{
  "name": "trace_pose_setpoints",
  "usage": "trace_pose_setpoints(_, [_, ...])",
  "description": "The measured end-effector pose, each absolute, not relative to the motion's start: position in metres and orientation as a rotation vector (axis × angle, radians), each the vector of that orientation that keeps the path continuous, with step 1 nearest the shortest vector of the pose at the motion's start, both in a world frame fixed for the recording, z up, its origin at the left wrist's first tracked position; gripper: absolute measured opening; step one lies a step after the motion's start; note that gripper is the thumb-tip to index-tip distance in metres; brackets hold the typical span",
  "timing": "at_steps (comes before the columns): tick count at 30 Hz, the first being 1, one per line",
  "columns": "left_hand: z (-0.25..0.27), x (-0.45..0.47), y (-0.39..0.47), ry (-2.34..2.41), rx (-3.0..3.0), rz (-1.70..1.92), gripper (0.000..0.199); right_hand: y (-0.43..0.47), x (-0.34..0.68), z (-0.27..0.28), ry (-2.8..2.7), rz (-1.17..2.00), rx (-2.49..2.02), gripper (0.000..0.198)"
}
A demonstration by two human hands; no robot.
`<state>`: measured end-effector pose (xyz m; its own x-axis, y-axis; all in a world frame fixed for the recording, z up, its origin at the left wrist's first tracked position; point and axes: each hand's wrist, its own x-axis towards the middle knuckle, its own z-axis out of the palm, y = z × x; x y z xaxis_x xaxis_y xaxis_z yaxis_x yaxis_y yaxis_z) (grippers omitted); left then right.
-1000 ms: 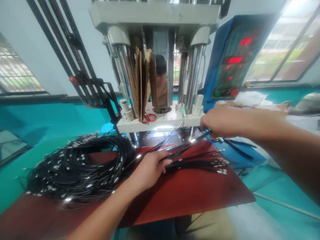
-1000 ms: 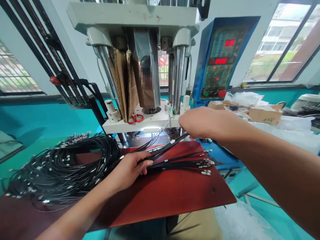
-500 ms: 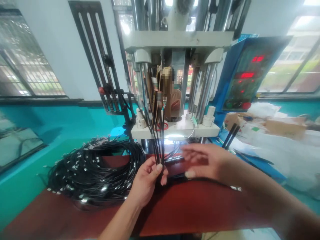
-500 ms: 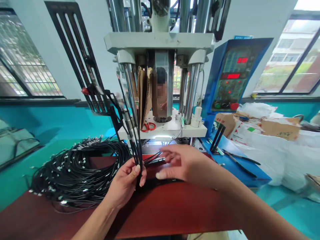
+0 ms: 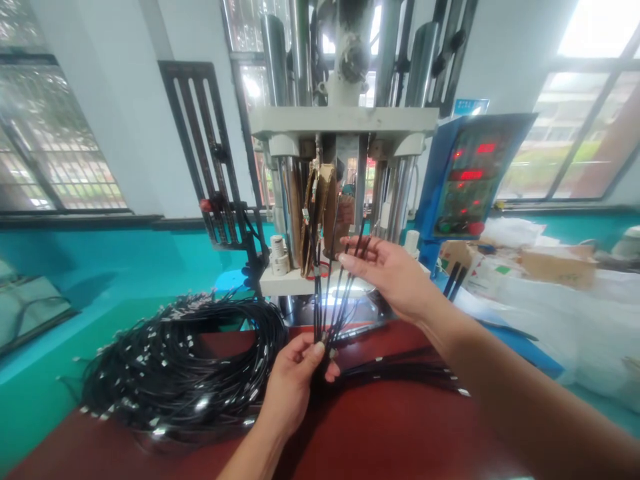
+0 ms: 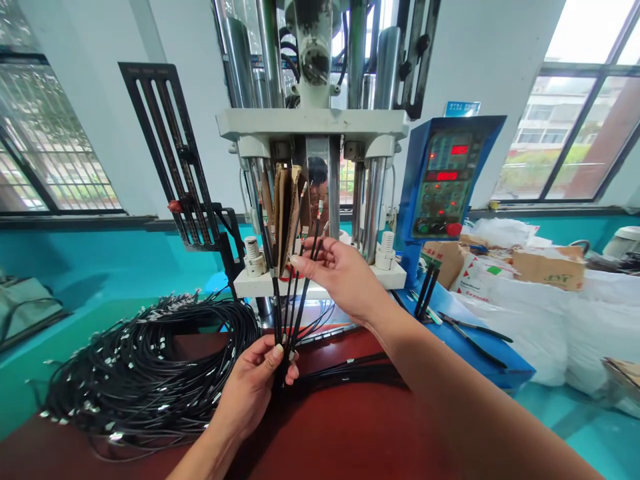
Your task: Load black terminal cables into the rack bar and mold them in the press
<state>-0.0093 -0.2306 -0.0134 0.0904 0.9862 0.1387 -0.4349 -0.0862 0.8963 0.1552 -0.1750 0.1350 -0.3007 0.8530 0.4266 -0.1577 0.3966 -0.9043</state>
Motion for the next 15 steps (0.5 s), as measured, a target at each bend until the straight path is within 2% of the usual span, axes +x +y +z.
trace_pose_setpoints(4, [-0.0135,-0.0097,-0.2314,0.735,1.003,1.374,0.022,-0.1740,0.1524,0.1319,-1.555,1.177,-0.682,0.033])
trace_pose_setpoints(8, [-0.0137,-0.0108,-0.2333,0.734,1.021,1.357,0.019,-0.1735,0.1486,0.1280,-1.403,1.188,-0.669,0.037])
trace_pose_setpoints(12, [-0.0126,-0.0104,-0.2327,0.745,0.976,1.348,0.016,-0.1728,0.1470,0.1262,-1.541,1.153,-0.575,0.012])
trace_pose_setpoints(15, [-0.0129,-0.0112,-0.2301,0.757,0.902,1.382,0.016,-0.1743,0.1471,0.1248,-1.579,1.116,-0.587,0.011])
